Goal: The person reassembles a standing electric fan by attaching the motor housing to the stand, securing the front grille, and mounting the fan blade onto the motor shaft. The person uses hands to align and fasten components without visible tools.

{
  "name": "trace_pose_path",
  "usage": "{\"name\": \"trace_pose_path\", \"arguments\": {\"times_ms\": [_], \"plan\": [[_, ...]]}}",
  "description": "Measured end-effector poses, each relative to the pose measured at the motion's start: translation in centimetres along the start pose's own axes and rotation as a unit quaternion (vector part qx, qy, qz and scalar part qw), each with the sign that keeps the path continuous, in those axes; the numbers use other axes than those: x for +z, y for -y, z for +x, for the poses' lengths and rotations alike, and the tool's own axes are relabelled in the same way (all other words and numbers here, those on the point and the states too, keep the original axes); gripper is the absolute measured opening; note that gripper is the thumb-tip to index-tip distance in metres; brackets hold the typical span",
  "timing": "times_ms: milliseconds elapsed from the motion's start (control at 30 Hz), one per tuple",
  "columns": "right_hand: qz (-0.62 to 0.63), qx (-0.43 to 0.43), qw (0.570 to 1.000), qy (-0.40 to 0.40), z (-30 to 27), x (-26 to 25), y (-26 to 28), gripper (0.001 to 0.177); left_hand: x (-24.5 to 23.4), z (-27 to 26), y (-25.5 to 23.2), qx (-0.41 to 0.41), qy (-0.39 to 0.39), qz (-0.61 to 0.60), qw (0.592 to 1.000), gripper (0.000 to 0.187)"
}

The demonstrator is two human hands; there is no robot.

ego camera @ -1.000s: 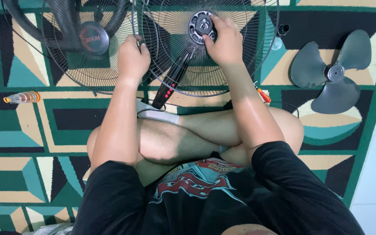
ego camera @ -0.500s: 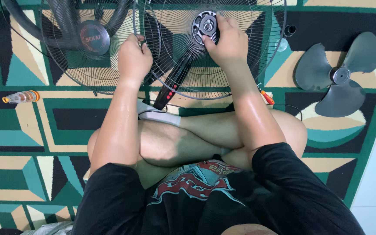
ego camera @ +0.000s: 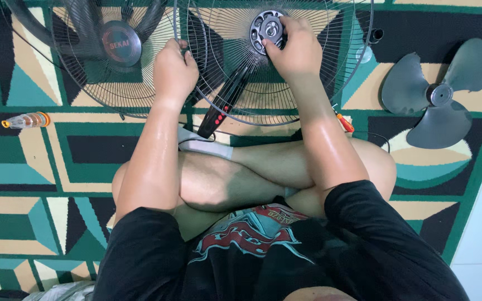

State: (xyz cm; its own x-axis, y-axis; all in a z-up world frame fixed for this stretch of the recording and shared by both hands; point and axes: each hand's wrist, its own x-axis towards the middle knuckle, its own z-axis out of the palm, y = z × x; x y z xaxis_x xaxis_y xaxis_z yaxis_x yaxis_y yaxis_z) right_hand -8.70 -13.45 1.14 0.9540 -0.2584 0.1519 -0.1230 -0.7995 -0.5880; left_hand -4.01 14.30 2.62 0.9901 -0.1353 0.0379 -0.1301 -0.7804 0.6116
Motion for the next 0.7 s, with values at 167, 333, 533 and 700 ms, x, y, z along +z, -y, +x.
{"name": "trace_pose_path", "arguments": {"times_ms": [167,333,533,700], "plan": [[-0.013,0.024,0.999,0.030,0.0,-0.7,0.0,0.054,-0.2,0.0,-0.1,-0.001,-0.009,0.009,1.000,0.023],[0.012,0.019,1.000,0.021,0.0,-2.0,-0.1,0.058,-0.3,0.1,-0.1,-0.010,-0.006,0.013,1.000,0.024],[0.036,-0.047,0.998,0.001,-0.1,-2.1,0.2,0.075,-0.4,0.1,-0.2,-0.013,0.006,0.014,1.000,0.025],[-0.012,0.069,0.992,0.103,0.1,-2.3,0.3,0.047,-0.3,0.2,-0.1,-0.007,0.001,0.016,1.000,0.025]]}}
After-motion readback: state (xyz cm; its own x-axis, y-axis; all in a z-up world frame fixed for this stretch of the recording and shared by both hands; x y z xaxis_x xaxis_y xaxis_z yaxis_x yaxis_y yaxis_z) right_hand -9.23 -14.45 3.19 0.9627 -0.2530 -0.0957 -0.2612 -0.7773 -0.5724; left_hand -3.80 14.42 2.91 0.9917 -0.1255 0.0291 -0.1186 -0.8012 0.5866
